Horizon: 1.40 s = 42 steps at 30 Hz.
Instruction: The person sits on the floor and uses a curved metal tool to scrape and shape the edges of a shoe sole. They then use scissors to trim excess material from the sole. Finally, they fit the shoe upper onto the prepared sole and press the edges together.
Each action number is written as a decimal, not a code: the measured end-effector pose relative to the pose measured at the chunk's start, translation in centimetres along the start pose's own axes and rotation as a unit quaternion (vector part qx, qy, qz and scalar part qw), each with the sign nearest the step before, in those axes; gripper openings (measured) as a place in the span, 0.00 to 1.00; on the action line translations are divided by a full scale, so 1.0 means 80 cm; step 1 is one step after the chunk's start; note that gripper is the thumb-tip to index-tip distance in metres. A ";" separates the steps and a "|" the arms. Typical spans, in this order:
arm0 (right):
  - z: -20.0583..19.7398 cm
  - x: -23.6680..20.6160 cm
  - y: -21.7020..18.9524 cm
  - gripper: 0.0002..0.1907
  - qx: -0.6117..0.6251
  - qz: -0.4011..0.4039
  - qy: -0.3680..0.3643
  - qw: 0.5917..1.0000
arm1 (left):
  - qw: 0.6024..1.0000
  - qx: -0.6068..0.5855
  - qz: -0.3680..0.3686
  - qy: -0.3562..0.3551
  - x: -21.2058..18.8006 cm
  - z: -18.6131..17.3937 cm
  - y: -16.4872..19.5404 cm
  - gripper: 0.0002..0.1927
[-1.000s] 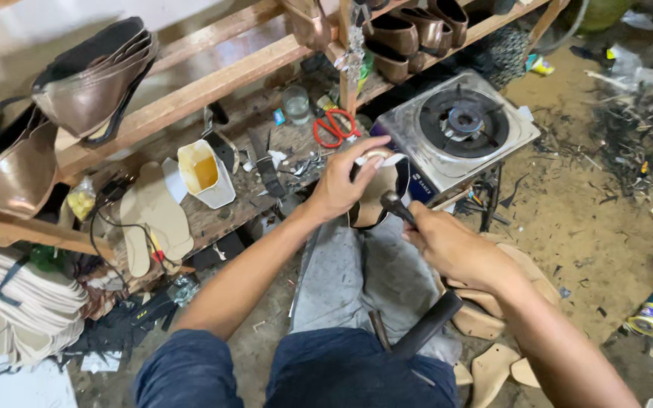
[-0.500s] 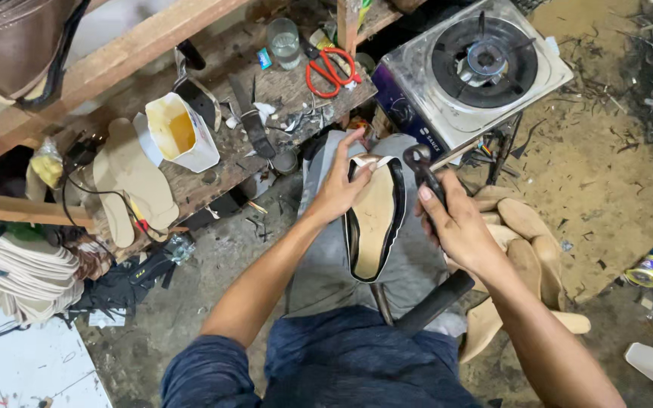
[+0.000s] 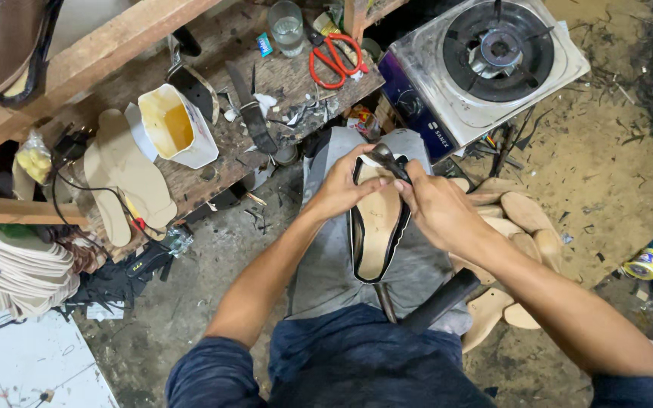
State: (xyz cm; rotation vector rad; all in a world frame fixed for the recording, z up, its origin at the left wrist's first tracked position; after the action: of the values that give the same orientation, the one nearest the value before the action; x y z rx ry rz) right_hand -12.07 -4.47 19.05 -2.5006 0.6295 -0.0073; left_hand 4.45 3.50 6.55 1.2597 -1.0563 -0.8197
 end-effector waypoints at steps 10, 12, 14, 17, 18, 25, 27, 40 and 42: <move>0.036 -0.002 0.027 0.13 -0.004 -0.017 0.062 0.998 | 0.998 0.037 0.060 0.004 0.003 -0.011 0.008 0.30; 0.032 -0.004 0.030 0.14 0.029 -0.043 0.070 0.996 | 0.999 0.022 0.048 -0.001 0.010 -0.009 0.013 0.30; 0.019 -0.011 0.026 0.15 0.243 -0.127 0.168 0.947 | 0.998 -0.044 -0.050 -0.015 0.004 -0.003 0.011 0.29; 0.024 -0.004 0.026 0.14 0.081 -0.065 0.103 0.989 | 0.999 -0.021 -0.045 -0.008 0.002 -0.002 0.015 0.30; 0.030 -0.001 0.031 0.14 -0.058 -0.008 0.044 0.997 | 1.000 0.007 -0.017 -0.007 0.003 -0.001 0.017 0.30; 0.017 -0.001 0.034 0.21 0.188 -0.085 0.162 0.965 | 0.999 0.017 -0.033 -0.009 0.001 0.001 0.017 0.33; 0.021 0.006 0.027 0.16 -0.044 -0.033 0.046 0.997 | 0.999 0.044 0.009 -0.006 0.002 -0.003 0.021 0.35; 0.059 -0.116 0.047 0.14 0.337 -0.041 0.059 0.939 | 0.988 -0.129 -0.019 0.087 -0.055 -0.001 0.067 0.31; 0.063 -0.110 0.075 0.19 0.435 0.074 0.182 0.879 | 0.972 -0.222 -0.009 0.079 -0.061 -0.005 0.097 0.32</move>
State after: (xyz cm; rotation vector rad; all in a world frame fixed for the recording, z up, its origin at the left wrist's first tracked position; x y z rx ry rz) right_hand -21.86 -2.43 12.80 -1.5722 0.7507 -0.5852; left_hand 2.69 9.37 13.36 0.9353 -0.6852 -0.8952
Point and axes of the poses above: each hand's wrist, its own x-axis towards the middle knuckle, its own z-axis out of the palm, y = z × x, the point moved 3 cm from there along x, towards the middle knuckle, and after that the axes turned 2 degrees about z, right-handed, at the moved point
